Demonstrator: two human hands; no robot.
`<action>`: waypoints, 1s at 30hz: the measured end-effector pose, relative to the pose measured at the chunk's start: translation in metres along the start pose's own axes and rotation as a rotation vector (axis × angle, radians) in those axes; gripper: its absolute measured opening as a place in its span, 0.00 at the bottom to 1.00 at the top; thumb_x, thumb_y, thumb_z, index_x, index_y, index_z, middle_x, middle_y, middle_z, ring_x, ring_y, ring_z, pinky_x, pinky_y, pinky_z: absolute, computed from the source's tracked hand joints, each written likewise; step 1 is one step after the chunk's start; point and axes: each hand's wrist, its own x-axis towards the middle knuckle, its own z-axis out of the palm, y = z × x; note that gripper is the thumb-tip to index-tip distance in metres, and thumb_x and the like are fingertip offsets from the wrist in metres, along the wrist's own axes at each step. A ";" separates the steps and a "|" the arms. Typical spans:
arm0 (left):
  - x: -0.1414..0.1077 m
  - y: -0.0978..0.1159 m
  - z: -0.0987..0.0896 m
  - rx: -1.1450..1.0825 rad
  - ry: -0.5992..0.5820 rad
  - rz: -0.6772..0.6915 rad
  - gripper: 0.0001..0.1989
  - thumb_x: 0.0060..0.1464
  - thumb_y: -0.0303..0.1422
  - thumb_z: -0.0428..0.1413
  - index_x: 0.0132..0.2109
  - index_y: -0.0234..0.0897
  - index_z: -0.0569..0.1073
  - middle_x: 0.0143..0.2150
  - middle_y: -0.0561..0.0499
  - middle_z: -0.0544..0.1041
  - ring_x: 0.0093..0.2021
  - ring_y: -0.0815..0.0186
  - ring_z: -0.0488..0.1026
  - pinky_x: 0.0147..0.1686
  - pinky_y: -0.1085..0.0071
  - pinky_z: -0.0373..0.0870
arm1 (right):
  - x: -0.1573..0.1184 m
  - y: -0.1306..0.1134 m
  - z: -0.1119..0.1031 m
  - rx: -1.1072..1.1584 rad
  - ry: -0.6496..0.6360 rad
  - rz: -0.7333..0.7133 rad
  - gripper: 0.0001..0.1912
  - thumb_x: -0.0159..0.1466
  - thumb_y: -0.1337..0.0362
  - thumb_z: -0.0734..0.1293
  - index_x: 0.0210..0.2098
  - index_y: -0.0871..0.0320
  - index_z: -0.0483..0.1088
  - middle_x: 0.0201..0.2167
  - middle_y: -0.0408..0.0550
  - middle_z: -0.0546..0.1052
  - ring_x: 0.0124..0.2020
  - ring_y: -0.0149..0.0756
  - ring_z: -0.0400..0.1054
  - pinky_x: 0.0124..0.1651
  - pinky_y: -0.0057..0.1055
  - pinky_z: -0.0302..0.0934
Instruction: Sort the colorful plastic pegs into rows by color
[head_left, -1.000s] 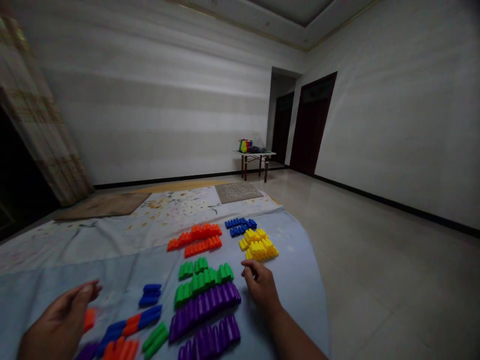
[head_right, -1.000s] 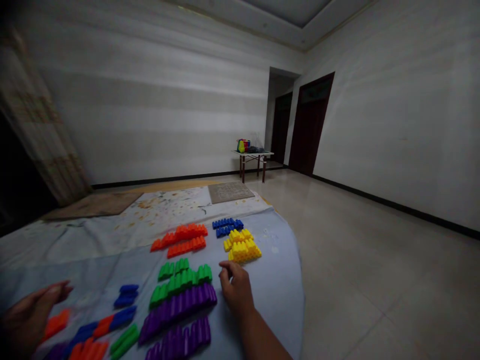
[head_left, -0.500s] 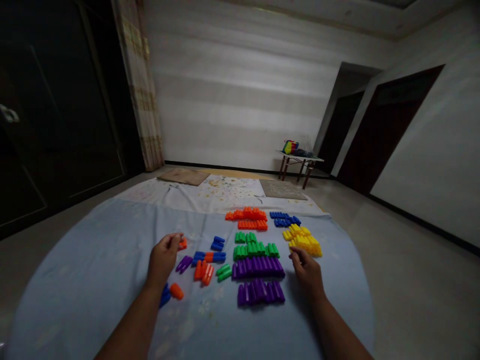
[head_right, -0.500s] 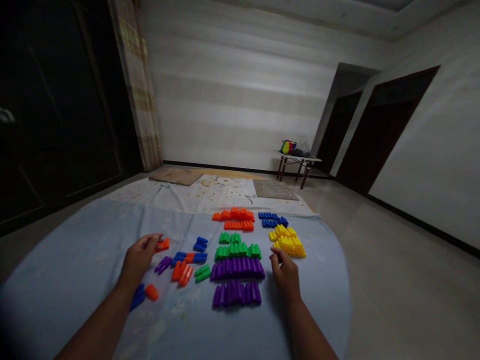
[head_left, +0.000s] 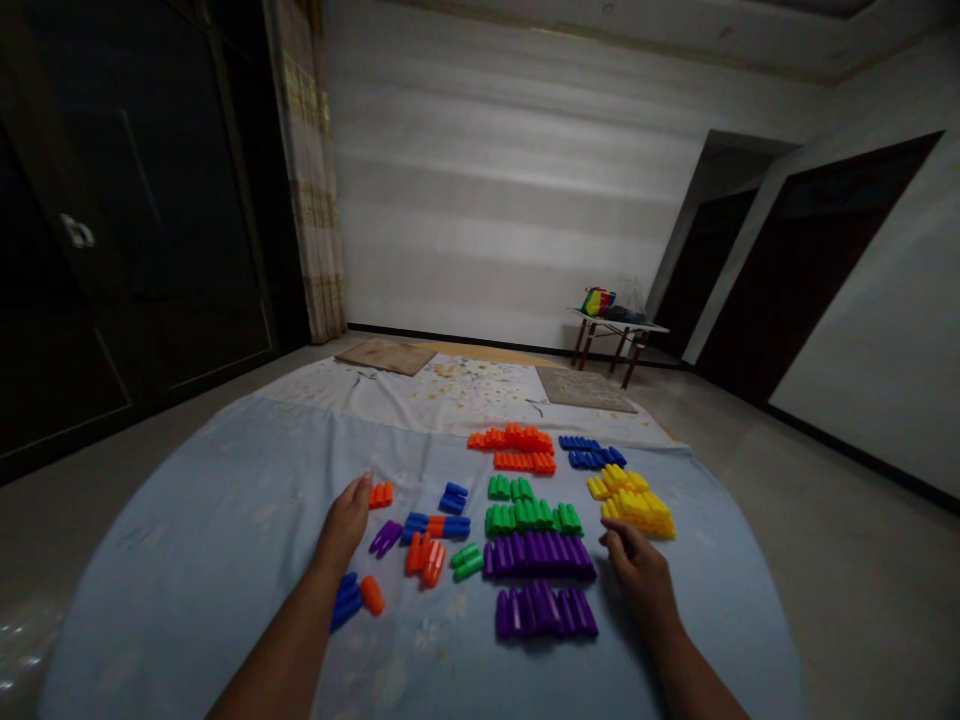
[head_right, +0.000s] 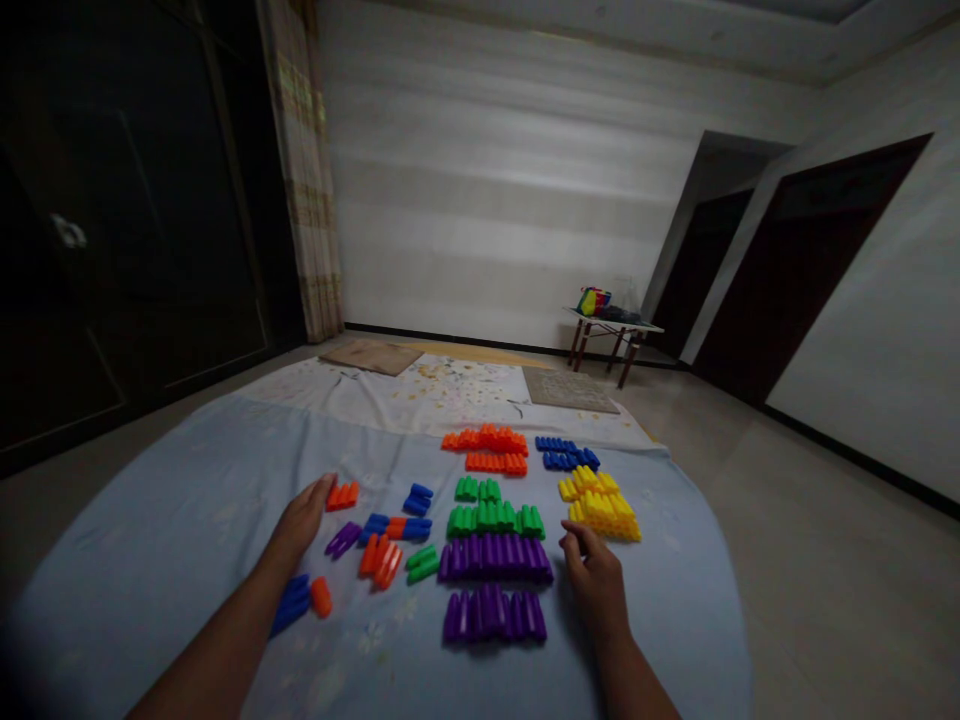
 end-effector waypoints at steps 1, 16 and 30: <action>0.000 0.003 0.006 0.003 -0.023 -0.004 0.24 0.51 0.49 0.44 0.41 0.35 0.73 0.45 0.45 0.76 0.50 0.57 0.70 0.49 0.64 0.67 | 0.000 0.000 0.000 0.005 -0.008 0.002 0.19 0.58 0.54 0.59 0.40 0.59 0.72 0.31 0.49 0.78 0.33 0.39 0.72 0.37 0.32 0.65; -0.025 0.044 -0.049 0.676 -0.693 -0.091 0.22 0.34 0.49 0.58 0.33 0.36 0.73 0.28 0.50 0.74 0.29 0.61 0.70 0.27 0.69 0.62 | 0.004 -0.001 -0.008 0.121 -0.029 0.066 0.21 0.57 0.52 0.60 0.40 0.60 0.72 0.30 0.51 0.78 0.31 0.39 0.72 0.35 0.33 0.65; -0.001 0.061 0.007 0.716 -0.551 0.172 0.24 0.41 0.47 0.52 0.43 0.36 0.70 0.41 0.45 0.73 0.40 0.58 0.71 0.39 0.67 0.65 | 0.006 -0.004 -0.006 0.131 -0.019 0.059 0.20 0.58 0.53 0.59 0.40 0.60 0.73 0.28 0.50 0.77 0.29 0.38 0.70 0.35 0.33 0.65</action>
